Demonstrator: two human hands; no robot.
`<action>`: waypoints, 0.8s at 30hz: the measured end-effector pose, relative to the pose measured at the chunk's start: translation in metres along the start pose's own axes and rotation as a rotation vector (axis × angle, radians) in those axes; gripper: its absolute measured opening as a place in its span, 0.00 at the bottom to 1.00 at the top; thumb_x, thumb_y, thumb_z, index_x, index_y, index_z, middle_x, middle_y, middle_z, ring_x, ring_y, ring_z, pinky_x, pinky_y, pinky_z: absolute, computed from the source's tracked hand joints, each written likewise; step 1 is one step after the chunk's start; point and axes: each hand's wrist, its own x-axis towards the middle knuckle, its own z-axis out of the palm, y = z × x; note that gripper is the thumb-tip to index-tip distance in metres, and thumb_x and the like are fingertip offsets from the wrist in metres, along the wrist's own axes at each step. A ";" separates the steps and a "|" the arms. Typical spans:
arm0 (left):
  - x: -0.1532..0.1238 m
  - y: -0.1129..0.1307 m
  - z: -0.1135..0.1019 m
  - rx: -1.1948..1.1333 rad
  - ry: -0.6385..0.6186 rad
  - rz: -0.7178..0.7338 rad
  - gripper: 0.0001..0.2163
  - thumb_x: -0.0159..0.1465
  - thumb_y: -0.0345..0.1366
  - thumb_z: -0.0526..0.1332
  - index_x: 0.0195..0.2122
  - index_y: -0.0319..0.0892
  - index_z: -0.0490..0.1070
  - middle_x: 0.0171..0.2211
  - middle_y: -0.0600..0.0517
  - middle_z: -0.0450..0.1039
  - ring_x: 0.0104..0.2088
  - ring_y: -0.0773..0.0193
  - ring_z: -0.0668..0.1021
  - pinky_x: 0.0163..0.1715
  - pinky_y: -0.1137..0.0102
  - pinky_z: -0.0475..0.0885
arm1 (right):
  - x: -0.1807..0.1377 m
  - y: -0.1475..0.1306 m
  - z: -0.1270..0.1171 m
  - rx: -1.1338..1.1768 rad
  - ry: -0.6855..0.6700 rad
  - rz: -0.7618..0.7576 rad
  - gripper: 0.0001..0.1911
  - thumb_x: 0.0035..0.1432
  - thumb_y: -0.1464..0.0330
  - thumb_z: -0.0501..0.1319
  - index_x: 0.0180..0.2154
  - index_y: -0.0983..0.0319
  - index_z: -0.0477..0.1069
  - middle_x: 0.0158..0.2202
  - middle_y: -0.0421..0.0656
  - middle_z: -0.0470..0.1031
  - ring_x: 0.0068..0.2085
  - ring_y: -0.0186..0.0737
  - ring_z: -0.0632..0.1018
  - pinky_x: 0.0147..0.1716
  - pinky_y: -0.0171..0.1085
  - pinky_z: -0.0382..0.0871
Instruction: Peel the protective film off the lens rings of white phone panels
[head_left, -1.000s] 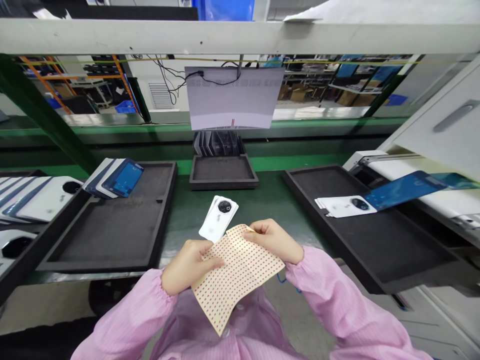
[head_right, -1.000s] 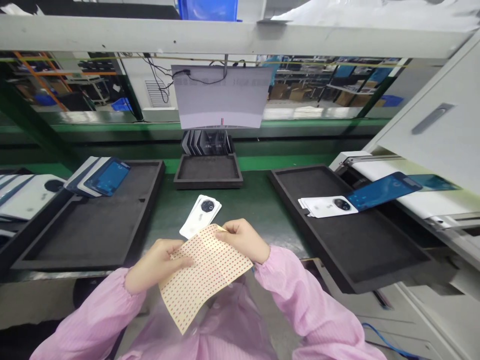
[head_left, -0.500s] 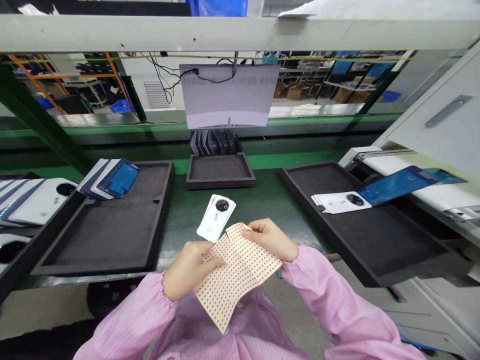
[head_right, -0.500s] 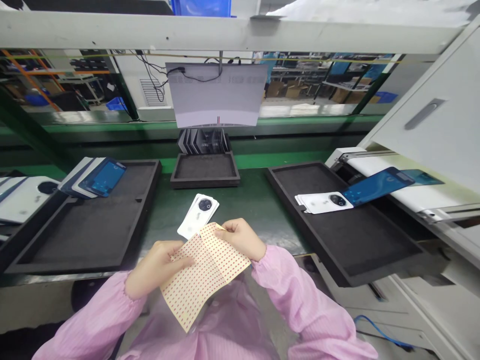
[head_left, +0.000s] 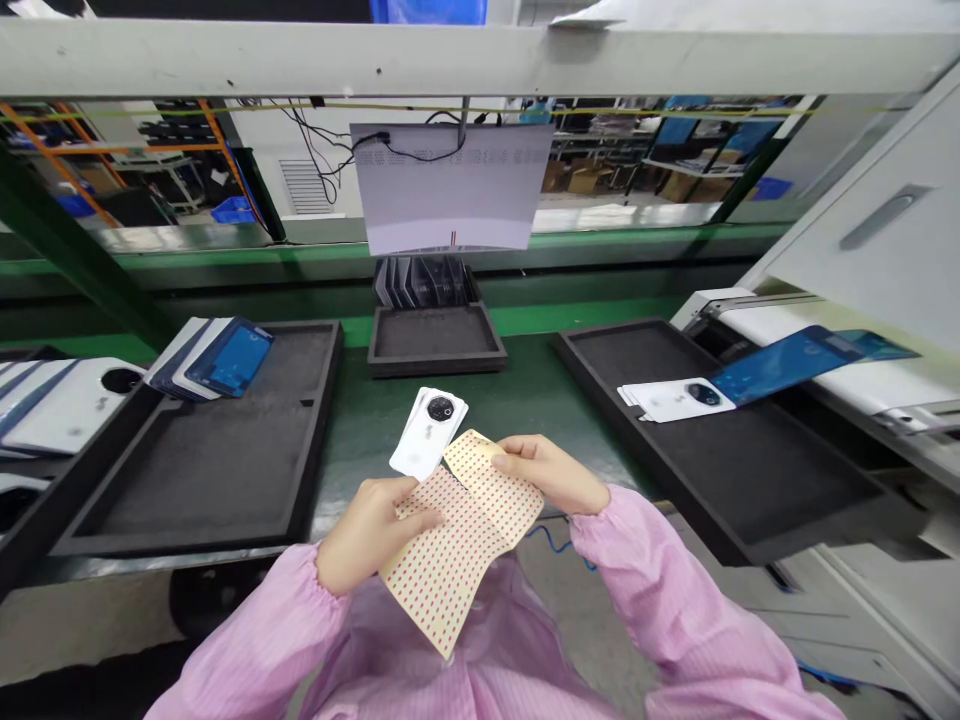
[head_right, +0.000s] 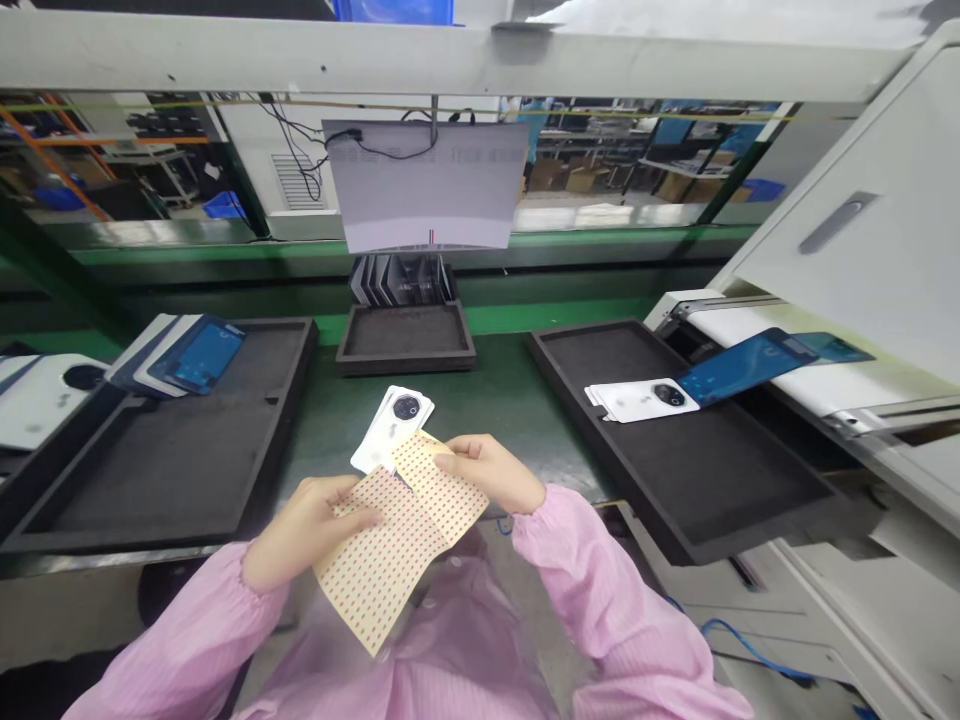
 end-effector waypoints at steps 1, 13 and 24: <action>0.000 0.000 0.000 -0.001 0.009 -0.012 0.14 0.57 0.45 0.58 0.23 0.39 0.68 0.24 0.55 0.71 0.28 0.65 0.71 0.26 0.73 0.60 | -0.002 0.000 -0.002 -0.036 0.003 -0.004 0.20 0.43 0.56 0.68 0.28 0.67 0.71 0.24 0.41 0.73 0.24 0.30 0.71 0.25 0.31 0.62; 0.003 -0.002 0.001 -0.092 0.058 -0.054 0.12 0.52 0.45 0.60 0.23 0.41 0.72 0.21 0.55 0.71 0.26 0.64 0.72 0.25 0.72 0.62 | -0.009 0.013 -0.010 -0.166 0.258 -0.078 0.20 0.43 0.54 0.66 0.21 0.66 0.68 0.15 0.35 0.63 0.16 0.25 0.60 0.16 0.28 0.48; -0.003 -0.011 -0.002 -0.087 0.153 -0.067 0.14 0.52 0.46 0.61 0.19 0.41 0.67 0.18 0.57 0.66 0.23 0.67 0.69 0.23 0.73 0.59 | -0.019 0.022 -0.036 0.000 0.540 -0.210 0.19 0.39 0.55 0.68 0.25 0.64 0.71 0.21 0.40 0.74 0.21 0.31 0.71 0.19 0.31 0.63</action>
